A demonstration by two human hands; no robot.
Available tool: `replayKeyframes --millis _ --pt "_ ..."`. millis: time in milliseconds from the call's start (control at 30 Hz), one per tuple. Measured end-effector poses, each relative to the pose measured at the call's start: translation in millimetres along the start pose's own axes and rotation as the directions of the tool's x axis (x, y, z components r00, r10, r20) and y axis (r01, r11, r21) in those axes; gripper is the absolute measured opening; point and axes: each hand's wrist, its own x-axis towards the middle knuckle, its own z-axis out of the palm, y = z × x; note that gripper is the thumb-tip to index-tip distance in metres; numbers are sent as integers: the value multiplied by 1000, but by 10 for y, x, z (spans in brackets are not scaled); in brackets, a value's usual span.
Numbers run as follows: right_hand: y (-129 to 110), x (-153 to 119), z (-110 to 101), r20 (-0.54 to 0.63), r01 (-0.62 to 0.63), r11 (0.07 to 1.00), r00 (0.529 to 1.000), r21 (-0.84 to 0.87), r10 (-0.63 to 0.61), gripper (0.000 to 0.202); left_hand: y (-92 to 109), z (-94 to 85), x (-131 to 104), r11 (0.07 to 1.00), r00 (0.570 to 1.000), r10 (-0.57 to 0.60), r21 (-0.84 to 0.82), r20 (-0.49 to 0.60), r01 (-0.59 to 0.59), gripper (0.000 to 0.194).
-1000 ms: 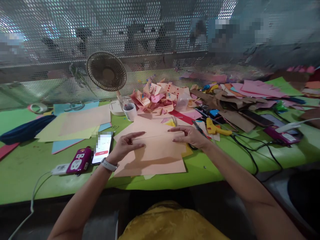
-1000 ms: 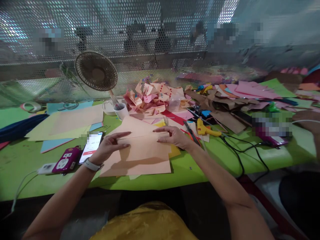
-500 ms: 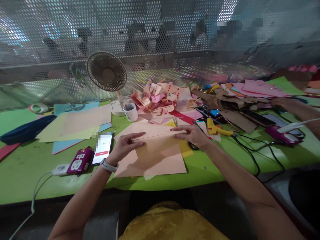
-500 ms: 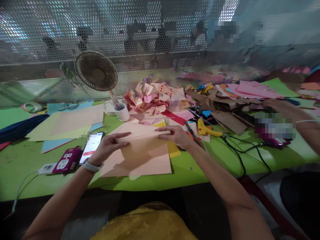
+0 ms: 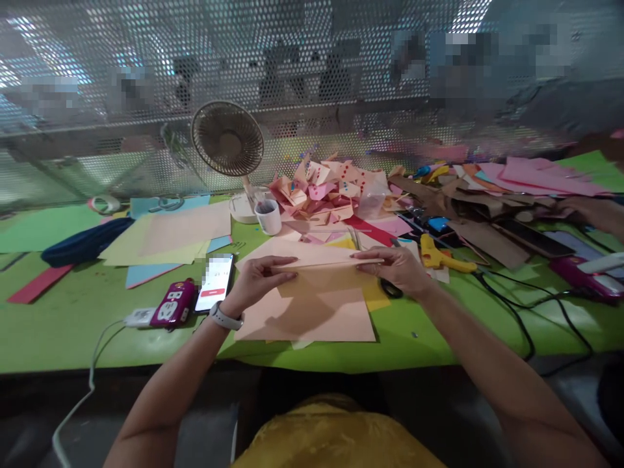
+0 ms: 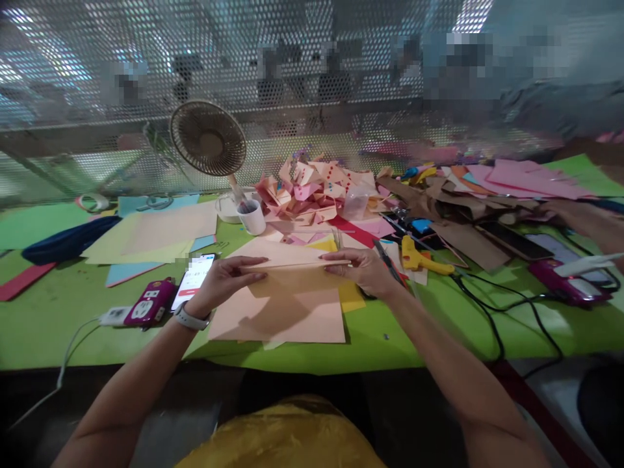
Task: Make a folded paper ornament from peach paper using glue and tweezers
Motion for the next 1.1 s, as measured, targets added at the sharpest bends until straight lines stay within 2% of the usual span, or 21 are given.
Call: replayKeyframes --millis 133,333,467,633,733,867,933,967,1100 --pt "1 -7 -17 -4 1 1000 1000 -8 -1 37 -18 6 -19 1000 999 20 12 -37 -20 47" --pt "-59 -25 -20 -18 12 1000 1000 -14 -13 38 84 7 -61 979 985 139 161 -98 -122 40" --pt "-102 -31 -13 -31 4 1000 1000 28 -3 37 130 -1 -71 960 977 191 228 -95 -165 31" --pt "-126 -37 -18 -46 -17 999 999 32 18 40 128 -16 -80 963 980 188 210 -64 -171 30" --pt "-95 -35 -46 -74 20 999 997 -27 -22 38 144 -36 -79 922 950 297 288 -96 -260 24" --pt "-32 -30 -82 -87 85 993 992 -79 -92 30 176 -60 -64 845 875 459 380 -152 -377 15" --pt "-19 -28 -80 -87 79 994 993 -70 -85 29 181 -55 -54 851 867 474 334 -154 -406 11" --pt "-20 -28 -74 -93 69 996 993 -62 -75 29 179 -45 -48 872 876 456 276 -155 -404 11" --pt "-54 -23 -33 -159 44 999 986 -23 -47 35 148 29 -28 955 934 289 2 -208 -295 19"
